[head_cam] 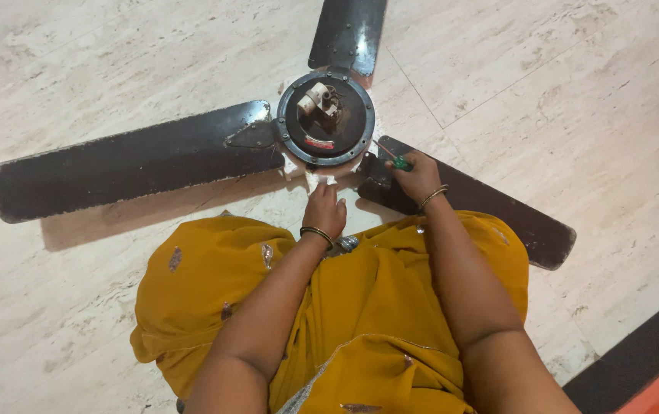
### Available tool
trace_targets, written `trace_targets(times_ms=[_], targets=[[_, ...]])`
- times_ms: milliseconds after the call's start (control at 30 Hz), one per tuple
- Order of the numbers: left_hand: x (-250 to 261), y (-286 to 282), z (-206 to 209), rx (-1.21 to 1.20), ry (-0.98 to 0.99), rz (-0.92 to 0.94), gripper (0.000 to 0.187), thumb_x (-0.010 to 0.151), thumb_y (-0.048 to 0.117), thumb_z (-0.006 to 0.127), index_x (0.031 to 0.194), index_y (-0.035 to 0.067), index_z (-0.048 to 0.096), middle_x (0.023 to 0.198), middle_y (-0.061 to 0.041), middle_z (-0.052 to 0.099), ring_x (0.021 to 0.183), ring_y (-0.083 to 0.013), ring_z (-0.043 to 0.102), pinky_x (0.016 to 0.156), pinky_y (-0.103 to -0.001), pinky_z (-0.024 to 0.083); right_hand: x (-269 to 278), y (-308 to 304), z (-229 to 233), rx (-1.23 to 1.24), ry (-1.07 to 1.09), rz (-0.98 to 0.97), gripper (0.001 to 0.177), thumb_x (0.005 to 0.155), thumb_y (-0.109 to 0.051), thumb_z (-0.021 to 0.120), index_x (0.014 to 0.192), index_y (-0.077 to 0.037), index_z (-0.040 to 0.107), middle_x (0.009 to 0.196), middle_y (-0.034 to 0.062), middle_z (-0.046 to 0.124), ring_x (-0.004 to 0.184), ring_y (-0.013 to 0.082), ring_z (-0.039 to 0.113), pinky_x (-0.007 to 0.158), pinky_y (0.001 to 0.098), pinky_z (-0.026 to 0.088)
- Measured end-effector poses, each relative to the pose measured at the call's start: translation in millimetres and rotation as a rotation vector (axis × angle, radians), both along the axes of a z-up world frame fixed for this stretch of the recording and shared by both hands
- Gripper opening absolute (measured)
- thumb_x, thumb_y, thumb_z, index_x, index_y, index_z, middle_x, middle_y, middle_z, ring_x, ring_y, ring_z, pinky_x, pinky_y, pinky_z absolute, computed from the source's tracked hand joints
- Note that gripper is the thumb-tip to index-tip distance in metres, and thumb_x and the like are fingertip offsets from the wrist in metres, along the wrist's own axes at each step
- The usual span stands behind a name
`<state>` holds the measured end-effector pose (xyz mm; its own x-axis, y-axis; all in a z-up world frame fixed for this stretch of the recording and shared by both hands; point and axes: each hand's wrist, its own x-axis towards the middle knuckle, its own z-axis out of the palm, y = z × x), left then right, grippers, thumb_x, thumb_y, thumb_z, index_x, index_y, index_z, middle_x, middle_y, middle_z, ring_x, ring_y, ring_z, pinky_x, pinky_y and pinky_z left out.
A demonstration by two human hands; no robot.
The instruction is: The person uses a screwdriver to loosen and tighten screws on the central hub of a ceiling fan lying on the floor. They repeatedly adjust the screwdriver and apply pressure to the screws around the fan's motor housing.
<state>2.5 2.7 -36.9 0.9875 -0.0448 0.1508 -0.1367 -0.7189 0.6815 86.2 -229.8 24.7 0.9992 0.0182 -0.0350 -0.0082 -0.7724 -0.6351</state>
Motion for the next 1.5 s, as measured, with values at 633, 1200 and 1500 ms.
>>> trace_targets(times_ms=[633,1200,1500], targets=[[-3,-1,0,0.394,0.044,0.026,0.059,0.086,0.015,0.065,0.143,0.0,0.052,0.146,-0.012,0.049,0.133,-0.0308,0.045,0.104,-0.047,0.039,5,49,-26,-0.031,-0.169,0.045,0.027,0.083,-0.009,0.071,0.11,-0.012,0.076,0.115,0.0111,0.066,0.102,0.0343,0.068,0.086,0.0454,0.055],[11,8,-5,0.218,-0.144,0.163,0.018,0.086,0.018,0.073,0.099,0.006,0.076,0.103,-0.011,0.068,0.107,-0.0327,0.058,0.093,-0.048,0.045,7,48,-29,-0.011,-0.168,0.033,0.025,0.083,-0.013,0.074,0.109,-0.011,0.075,0.107,0.0124,0.065,0.097,0.0363,0.068,0.082,0.0463,0.055],[38,17,-6,-0.003,-0.134,0.578,0.046,0.074,0.027,0.086,0.108,-0.001,0.073,0.109,-0.019,0.062,0.106,-0.0395,0.057,0.095,-0.05,0.047,5,49,-25,0.019,-0.188,0.037,0.027,0.082,-0.011,0.074,0.109,-0.01,0.075,0.11,0.0137,0.066,0.098,0.0368,0.067,0.083,0.0459,0.055]])
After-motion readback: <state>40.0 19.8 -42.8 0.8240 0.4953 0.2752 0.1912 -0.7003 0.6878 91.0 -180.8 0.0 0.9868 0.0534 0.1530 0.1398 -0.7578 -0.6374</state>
